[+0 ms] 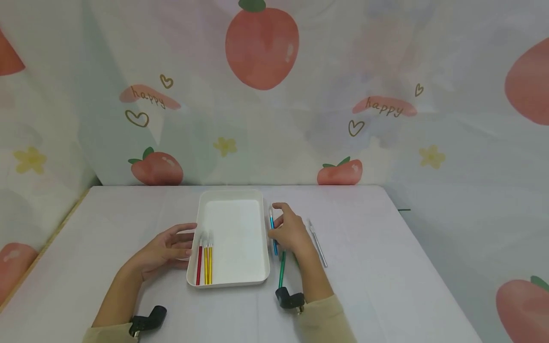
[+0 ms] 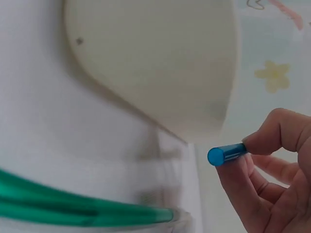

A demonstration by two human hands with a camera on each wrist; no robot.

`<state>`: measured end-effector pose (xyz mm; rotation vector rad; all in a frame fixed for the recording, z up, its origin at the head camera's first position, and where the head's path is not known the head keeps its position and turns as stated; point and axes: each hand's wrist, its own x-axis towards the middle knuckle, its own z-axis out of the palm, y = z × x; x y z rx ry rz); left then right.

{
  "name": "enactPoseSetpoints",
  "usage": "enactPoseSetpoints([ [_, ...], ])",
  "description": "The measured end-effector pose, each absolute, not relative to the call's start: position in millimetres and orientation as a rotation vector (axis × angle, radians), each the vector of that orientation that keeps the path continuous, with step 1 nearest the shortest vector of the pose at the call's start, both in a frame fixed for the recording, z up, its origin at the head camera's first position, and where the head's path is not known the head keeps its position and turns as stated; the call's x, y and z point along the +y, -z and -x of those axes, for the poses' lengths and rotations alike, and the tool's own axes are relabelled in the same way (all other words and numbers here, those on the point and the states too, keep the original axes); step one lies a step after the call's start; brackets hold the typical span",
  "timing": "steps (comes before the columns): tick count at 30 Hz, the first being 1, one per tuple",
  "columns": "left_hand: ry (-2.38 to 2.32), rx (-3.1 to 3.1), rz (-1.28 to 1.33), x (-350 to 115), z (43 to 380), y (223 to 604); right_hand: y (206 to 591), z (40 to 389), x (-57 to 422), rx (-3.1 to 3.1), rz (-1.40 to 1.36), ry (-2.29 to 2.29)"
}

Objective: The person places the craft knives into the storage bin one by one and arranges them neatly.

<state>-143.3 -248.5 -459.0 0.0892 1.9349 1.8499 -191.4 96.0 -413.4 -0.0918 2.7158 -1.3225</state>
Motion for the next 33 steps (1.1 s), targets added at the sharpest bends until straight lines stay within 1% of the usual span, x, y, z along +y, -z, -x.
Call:
enactPoseSetpoints([
  [7,-1.866,1.921,-0.099,-251,144,459,405,190,89,2.619,0.190,1.446],
  [19,-1.860,1.947,-0.090,-251,148,460,396,186,78,2.511,0.283,1.488],
  [33,-1.883,1.915,-0.078,-249,145,458,403,178,60,2.443,0.359,1.450],
])
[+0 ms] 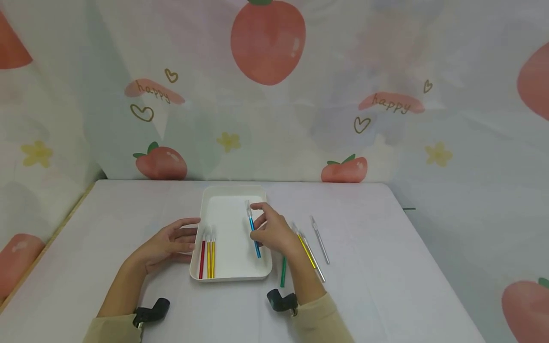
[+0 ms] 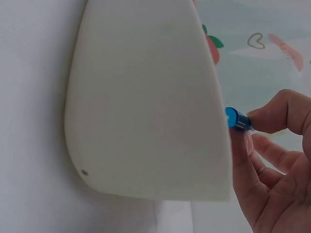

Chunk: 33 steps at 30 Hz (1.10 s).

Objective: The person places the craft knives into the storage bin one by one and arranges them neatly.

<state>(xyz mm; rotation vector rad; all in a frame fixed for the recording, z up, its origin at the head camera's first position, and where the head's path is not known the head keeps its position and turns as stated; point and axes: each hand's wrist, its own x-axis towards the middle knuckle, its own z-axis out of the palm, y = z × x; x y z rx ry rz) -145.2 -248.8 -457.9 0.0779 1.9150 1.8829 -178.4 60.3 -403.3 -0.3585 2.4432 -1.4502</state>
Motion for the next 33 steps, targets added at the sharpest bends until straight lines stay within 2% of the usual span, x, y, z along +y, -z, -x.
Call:
enactPoseSetpoints([
  [33,-1.869,1.919,-0.078,-249,145,459,424,165,26,2.440,0.419,1.309],
])
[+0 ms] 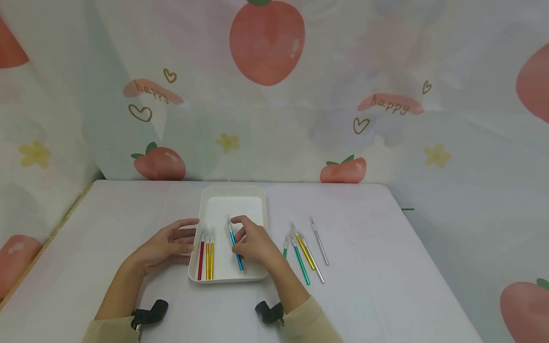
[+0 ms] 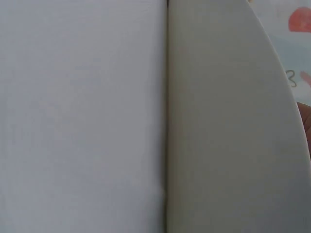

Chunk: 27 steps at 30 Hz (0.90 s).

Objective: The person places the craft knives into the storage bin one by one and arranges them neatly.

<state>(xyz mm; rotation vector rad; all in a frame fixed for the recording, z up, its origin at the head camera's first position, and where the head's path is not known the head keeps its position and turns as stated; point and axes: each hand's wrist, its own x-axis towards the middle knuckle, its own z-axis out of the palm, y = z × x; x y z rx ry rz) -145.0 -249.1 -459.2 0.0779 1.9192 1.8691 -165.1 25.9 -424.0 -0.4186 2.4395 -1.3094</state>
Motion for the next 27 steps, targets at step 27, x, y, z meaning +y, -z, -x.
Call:
enactPoseSetpoints([
  [27,-1.855,1.939,-0.067,-247.9,144.6,459.3,429.7,159.3,18.1,2.243,0.413,1.288],
])
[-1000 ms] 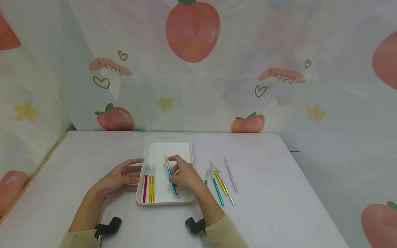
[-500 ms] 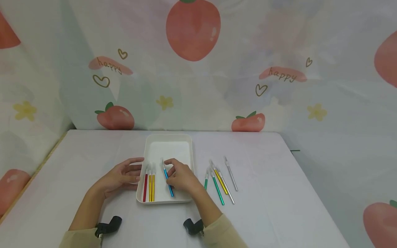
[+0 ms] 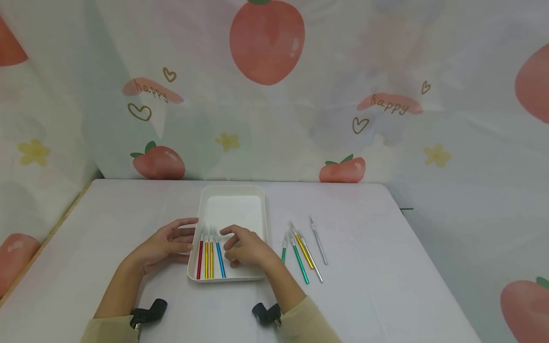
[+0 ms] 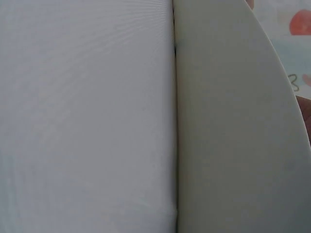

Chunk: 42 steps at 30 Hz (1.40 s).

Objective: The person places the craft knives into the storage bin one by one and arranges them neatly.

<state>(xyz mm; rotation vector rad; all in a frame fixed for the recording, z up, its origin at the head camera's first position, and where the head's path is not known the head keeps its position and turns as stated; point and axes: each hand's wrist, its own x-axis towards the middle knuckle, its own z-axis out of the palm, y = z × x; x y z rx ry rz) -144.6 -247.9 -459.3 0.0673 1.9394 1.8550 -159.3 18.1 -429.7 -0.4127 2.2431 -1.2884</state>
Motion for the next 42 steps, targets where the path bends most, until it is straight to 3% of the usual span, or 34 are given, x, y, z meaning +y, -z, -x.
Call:
enactPoseSetpoints([
  [26,-1.838,1.966,-0.077,-248,145,459,423,164,28,2.275,0.576,1.224],
  [42,-1.823,2.001,-0.066,-246,141,459,391,173,77,2.435,0.529,1.381],
])
